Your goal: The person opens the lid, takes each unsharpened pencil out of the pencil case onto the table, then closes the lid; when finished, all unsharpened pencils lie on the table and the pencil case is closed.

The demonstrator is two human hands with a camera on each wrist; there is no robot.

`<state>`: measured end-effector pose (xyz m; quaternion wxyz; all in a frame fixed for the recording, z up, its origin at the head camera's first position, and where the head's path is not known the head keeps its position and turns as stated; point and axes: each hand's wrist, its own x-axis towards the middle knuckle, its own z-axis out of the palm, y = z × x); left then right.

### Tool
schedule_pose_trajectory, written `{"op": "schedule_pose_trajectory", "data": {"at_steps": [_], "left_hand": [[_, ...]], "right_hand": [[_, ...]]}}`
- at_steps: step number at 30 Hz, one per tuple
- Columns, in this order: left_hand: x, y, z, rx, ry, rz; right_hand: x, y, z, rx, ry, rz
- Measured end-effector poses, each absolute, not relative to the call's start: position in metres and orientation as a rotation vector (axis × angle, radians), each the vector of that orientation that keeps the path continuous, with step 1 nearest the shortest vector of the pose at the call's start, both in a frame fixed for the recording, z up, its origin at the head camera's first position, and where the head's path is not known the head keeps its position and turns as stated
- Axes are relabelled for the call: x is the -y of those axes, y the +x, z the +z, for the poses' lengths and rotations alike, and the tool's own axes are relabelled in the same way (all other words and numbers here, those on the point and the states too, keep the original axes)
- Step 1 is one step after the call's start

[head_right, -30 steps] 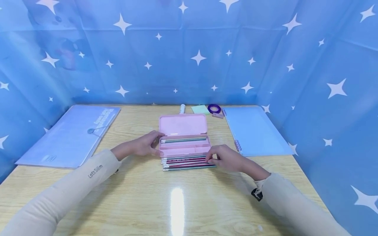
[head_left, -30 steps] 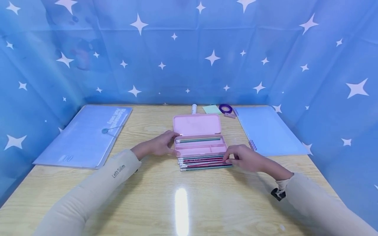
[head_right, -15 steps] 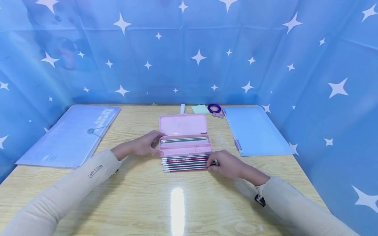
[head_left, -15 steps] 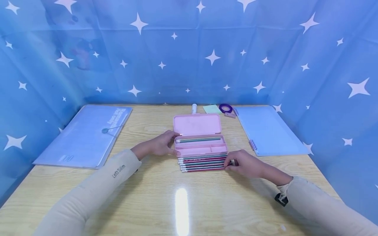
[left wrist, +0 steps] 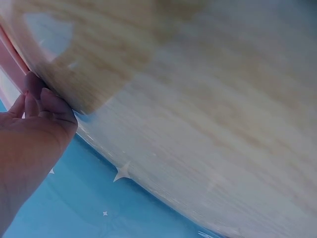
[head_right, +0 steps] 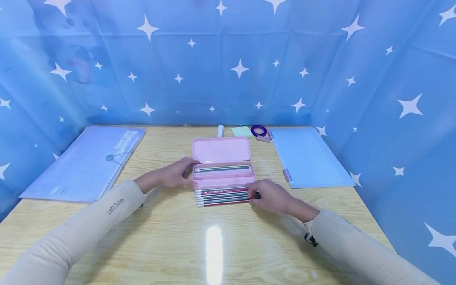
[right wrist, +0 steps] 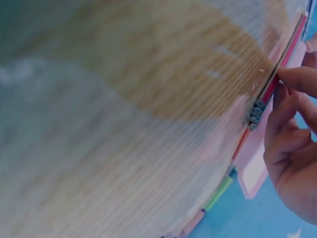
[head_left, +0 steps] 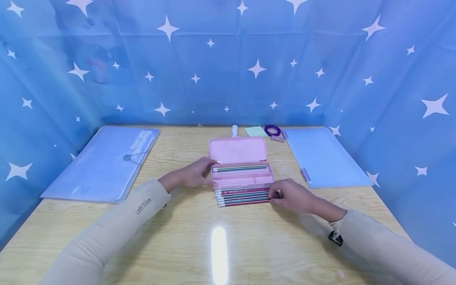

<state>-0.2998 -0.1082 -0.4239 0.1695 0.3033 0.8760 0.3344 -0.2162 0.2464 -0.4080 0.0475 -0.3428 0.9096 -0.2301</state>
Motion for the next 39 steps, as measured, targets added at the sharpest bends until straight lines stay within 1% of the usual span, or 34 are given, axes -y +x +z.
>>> {"op": "schedule_pose_trajectory", "data": {"at_steps": [5, 9, 12, 15, 20, 24, 34, 39], "left_hand": [[0.108, -0.3, -0.425, -2.497, 0.859, 0.932], [0.109, -0.301, -0.424, -2.523, 0.861, 0.904], [0.11, -0.301, -0.422, -2.53, 0.856, 0.898], [0.111, -0.301, -0.422, -2.53, 0.856, 0.905], [0.109, -0.301, -0.423, -2.51, 0.869, 0.92], [0.108, -0.3, -0.423, -2.51, 0.865, 0.915], [0.108, -0.299, -0.421, -2.517, 0.87, 0.913], [0.108, -0.299, -0.422, -2.51, 0.863, 0.916]], "right_hand": [[-0.243, -0.216, -0.406, -2.796, -1.029, -0.668], [-0.236, -0.225, -0.394, -2.792, -0.999, -0.679], [-0.23, -0.238, -0.382, -2.839, -0.94, -0.685], [-0.227, -0.256, -0.379, -2.89, -0.847, -0.705], [-0.227, -0.287, -0.39, -2.896, -0.677, -0.752], [-0.225, -0.304, -0.398, -2.889, -0.609, -0.737], [-0.217, -0.313, -0.398, -2.916, -0.661, -0.627], [-0.217, -0.314, -0.401, -2.89, -0.782, -0.655]]}}
